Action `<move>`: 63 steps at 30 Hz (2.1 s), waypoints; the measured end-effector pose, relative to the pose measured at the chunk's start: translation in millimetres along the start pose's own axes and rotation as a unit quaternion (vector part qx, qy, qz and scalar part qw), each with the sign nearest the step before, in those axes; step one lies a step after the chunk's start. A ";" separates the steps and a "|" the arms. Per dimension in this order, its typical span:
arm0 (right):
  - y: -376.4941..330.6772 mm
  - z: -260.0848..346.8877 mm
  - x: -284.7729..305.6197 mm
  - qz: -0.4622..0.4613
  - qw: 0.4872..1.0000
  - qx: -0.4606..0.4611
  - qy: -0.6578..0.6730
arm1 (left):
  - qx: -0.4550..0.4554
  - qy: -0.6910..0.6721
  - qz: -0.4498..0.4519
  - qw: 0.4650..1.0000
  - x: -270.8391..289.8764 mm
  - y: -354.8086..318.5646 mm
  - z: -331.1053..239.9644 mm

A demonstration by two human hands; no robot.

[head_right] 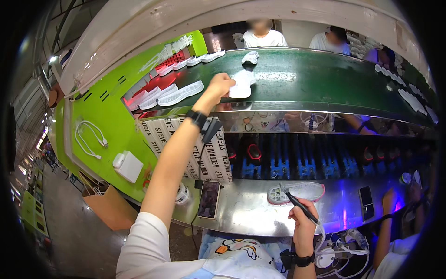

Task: The worker is applying a liquid (likely adhesive or primer) to the surface of shoe soles using a specialized applicator tool.

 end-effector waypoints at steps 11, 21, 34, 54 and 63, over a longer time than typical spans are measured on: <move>-19.2 -59.5 -60.3 0.183 0.972 -0.135 -0.054 | 0.233 -0.643 0.159 0.712 -135.5 -347.8 152.1; -18.2 -89.7 -78.5 0.163 0.969 -0.073 -0.171 | 0.319 -0.739 0.155 0.573 -195.2 -402.9 182.4; -30.5 -77.1 -106.7 0.409 0.860 -0.085 -0.295 | 0.296 -0.678 0.326 0.588 -190.8 -367.7 144.7; -6.3 -41.6 -77.1 0.216 0.926 -0.046 -0.307 | 0.210 -0.767 0.234 0.560 -204.4 -368.3 103.1; -25.1 -52.3 -105.2 0.255 0.925 0.031 -0.280 | 0.259 -0.864 0.168 0.399 -208.0 -372.0 120.6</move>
Point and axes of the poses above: each hand's wrist, its own y-axis towards the middle knuckle, its own x-axis out of the back of the hand, z = x × y, the point moved 10 cm from there along y, towards the middle knuckle, and after that the axes turned 1 degree about y, right-handed, at the moved point
